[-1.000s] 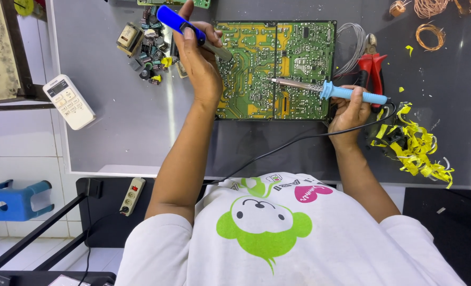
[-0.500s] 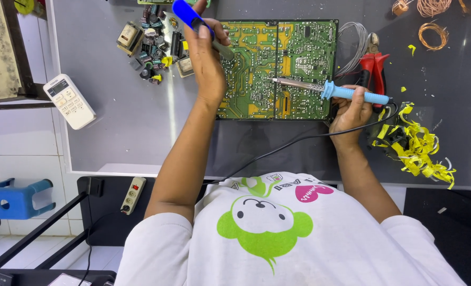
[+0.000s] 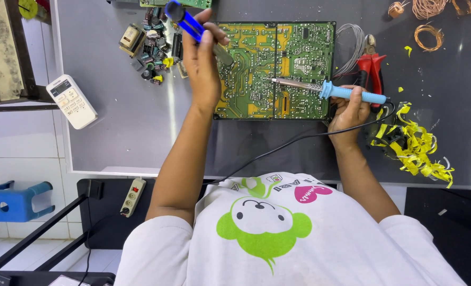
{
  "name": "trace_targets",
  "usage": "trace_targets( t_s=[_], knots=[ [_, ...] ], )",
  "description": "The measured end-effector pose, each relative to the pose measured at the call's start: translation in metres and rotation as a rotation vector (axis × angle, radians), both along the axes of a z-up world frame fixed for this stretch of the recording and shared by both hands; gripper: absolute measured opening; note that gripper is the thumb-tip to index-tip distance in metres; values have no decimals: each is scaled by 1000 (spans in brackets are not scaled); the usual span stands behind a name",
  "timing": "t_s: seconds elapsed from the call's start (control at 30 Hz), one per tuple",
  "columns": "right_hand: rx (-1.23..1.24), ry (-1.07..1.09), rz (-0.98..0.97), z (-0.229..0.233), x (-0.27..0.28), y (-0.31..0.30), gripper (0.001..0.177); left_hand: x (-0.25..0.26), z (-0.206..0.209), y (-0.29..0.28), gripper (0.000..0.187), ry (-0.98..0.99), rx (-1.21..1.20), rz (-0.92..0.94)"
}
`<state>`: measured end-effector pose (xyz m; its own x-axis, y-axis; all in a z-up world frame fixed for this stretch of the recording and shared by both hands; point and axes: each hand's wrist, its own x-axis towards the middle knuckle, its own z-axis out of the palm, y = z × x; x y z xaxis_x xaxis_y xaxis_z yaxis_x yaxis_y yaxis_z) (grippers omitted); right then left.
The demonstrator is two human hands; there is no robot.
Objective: The person uses a soldering iron and a desoldering pump to remove components from a green circuit board. The person repeatedly heats solder joints with the iron and uses the pump to extract the molten solder.
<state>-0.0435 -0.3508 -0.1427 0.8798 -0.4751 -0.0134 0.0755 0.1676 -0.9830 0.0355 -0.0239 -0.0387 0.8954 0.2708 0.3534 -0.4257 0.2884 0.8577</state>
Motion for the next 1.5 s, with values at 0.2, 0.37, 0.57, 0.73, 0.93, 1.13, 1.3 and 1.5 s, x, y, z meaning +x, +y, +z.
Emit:
trace_targets(
  t_s=[0.2,0.37,0.57,0.73,0.93,1.13,1.3,1.5],
  knots=[
    [-11,2,-6,-2,1,-2,39,-19,66,16,78,158,-329,-38],
    [13,-9,-10,-4,2,-2,39,-17,52,24,56,196,-367,-45],
    [17,-3,-14,-6,3,-3,40,-7,9,27,40,94,-367,5],
    [28,-5,-13,-6,3,-1,39,-2,9,15,42,78,-395,108],
    [46,8,-19,-5,3,-2,38,6,-6,3,43,102,-354,128],
    [29,1,-11,-5,2,-2,38,13,-15,-5,44,94,-366,125],
    [19,5,7,-2,1,-1,39,13,-16,-7,45,89,-274,118],
    [19,-2,1,-1,1,1,40,9,-5,-12,47,95,-97,28]
  ],
)
